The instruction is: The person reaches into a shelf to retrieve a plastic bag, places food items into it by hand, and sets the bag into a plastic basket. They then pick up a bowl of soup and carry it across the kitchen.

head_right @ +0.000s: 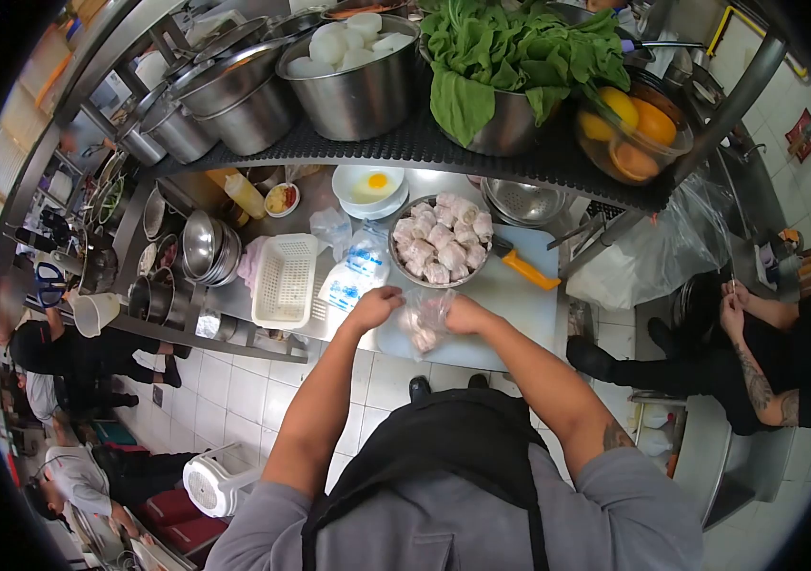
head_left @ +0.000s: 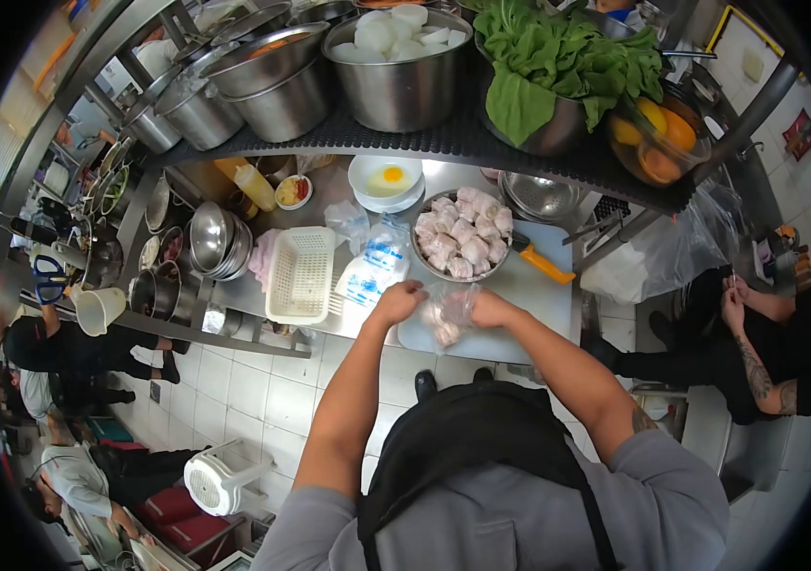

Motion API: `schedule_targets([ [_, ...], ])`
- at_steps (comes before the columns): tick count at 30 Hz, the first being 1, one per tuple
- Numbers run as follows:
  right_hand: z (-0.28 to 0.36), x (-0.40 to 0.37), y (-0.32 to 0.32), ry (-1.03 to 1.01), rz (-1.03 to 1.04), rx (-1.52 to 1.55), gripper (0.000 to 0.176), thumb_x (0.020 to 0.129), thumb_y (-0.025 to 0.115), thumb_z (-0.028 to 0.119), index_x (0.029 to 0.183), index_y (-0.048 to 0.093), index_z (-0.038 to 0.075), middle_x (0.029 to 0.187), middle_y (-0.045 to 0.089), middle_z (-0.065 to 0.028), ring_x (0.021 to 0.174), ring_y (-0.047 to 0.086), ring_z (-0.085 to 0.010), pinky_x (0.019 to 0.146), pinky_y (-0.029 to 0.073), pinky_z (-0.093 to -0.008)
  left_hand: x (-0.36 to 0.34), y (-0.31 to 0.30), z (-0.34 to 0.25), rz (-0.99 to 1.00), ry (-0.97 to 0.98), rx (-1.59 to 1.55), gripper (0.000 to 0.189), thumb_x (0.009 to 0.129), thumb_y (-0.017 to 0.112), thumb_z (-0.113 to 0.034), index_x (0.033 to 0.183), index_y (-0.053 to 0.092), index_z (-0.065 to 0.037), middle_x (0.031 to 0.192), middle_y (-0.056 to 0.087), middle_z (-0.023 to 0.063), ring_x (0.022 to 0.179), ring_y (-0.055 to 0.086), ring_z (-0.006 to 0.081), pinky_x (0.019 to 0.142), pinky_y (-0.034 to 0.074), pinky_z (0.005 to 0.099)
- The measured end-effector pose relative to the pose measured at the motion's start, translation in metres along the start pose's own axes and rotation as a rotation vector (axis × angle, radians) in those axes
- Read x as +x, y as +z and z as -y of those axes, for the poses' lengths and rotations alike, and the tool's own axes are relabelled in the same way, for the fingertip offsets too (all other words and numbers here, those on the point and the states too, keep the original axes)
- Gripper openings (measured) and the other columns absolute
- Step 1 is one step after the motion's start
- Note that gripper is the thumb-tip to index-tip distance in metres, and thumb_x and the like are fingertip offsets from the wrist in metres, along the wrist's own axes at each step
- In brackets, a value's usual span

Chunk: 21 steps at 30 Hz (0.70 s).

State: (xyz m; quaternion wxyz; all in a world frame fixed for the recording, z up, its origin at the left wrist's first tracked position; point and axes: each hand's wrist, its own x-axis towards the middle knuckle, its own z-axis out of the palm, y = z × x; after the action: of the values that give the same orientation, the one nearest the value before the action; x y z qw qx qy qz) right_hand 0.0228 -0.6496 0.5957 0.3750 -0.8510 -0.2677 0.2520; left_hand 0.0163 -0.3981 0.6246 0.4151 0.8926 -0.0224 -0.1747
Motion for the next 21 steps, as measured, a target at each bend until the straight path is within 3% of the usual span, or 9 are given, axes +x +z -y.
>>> schedule_targets([
  [3, 0.008, -0.001, -0.003, -0.110, -0.018, 0.053, 0.042, 0.081, 0.070, 0.020, 0.123, 0.066, 0.013, 0.112, 0.070, -0.0151, 0.101, 0.067, -0.0289, 0.091, 0.050, -0.0373, -0.011, 0.003, 0.002, 0.053, -0.042, 0.036, 0.044, 0.086, 0.063, -0.034, 0.113, 0.069, 0.000, 0.105, 0.070, 0.0239, 0.102, 0.067, 0.0357, 0.091, 0.051, 0.0399],
  [5, 0.020, -0.003, -0.004, -0.171, -0.027, 0.173, 0.046, 0.078, 0.073, 0.024, 0.122, 0.066, 0.013, 0.110, 0.070, -0.0148, 0.100, 0.067, -0.0294, 0.090, 0.051, -0.0372, -0.012, 0.007, 0.000, 0.010, -0.047, 0.017, 0.037, 0.085, 0.064, -0.031, 0.105, 0.071, -0.001, 0.096, 0.072, 0.0207, 0.092, 0.069, 0.0321, 0.085, 0.052, 0.0390],
  [10, 0.032, 0.005, 0.003, -0.166, -0.028, -0.020, 0.049, 0.078, 0.074, 0.030, 0.123, 0.065, 0.012, 0.108, 0.070, -0.0148, 0.098, 0.067, -0.0303, 0.089, 0.051, -0.0388, -0.008, 0.014, 0.001, -0.021, -0.106, -0.069, 0.031, 0.084, 0.066, -0.027, 0.099, 0.071, 0.000, 0.088, 0.072, 0.0157, 0.080, 0.067, 0.0262, 0.078, 0.052, 0.0365],
  [14, 0.036, 0.017, -0.005, -0.101, 0.128, -0.068, 0.054, 0.074, 0.077, 0.023, 0.124, 0.062, 0.009, 0.110, 0.069, -0.0124, 0.098, 0.065, -0.0287, 0.090, 0.050, -0.0374, -0.006, 0.010, 0.002, -0.069, -0.087, -0.067, 0.029, 0.086, 0.065, -0.025, 0.102, 0.071, -0.001, 0.089, 0.072, 0.0157, 0.082, 0.067, 0.0266, 0.079, 0.051, 0.0364],
  [16, 0.023, 0.023, -0.007, -0.165, 0.148, -0.071, 0.050, 0.076, 0.075, 0.024, 0.123, 0.062, 0.009, 0.109, 0.068, -0.0133, 0.098, 0.065, -0.0295, 0.089, 0.050, -0.0384, -0.005, 0.007, 0.000, -0.104, -0.063, -0.051, 0.029, 0.087, 0.065, -0.025, 0.103, 0.071, -0.001, 0.090, 0.072, 0.0156, 0.082, 0.067, 0.0265, 0.080, 0.051, 0.0361],
  [19, 0.026, 0.031, -0.019, -0.151, 0.269, -0.050, 0.043, 0.080, 0.071, 0.025, 0.118, 0.062, 0.007, 0.108, 0.067, -0.0149, 0.098, 0.065, -0.0304, 0.088, 0.050, -0.0404, -0.007, -0.001, -0.010, -0.086, -0.014, -0.067, 0.029, 0.089, 0.063, -0.027, 0.103, 0.071, -0.003, 0.094, 0.071, 0.0197, 0.088, 0.068, 0.0353, 0.083, 0.052, 0.0406],
  [21, 0.039, 0.027, -0.025, -0.093, 0.334, -0.055, 0.038, 0.083, 0.068, 0.025, 0.114, 0.062, 0.005, 0.107, 0.067, -0.0164, 0.098, 0.064, -0.0312, 0.088, 0.049, -0.0416, -0.006, -0.003, -0.016, -0.070, -0.007, -0.055, 0.029, 0.089, 0.063, -0.027, 0.103, 0.071, -0.003, 0.094, 0.071, 0.0199, 0.089, 0.068, 0.0356, 0.082, 0.052, 0.0406],
])
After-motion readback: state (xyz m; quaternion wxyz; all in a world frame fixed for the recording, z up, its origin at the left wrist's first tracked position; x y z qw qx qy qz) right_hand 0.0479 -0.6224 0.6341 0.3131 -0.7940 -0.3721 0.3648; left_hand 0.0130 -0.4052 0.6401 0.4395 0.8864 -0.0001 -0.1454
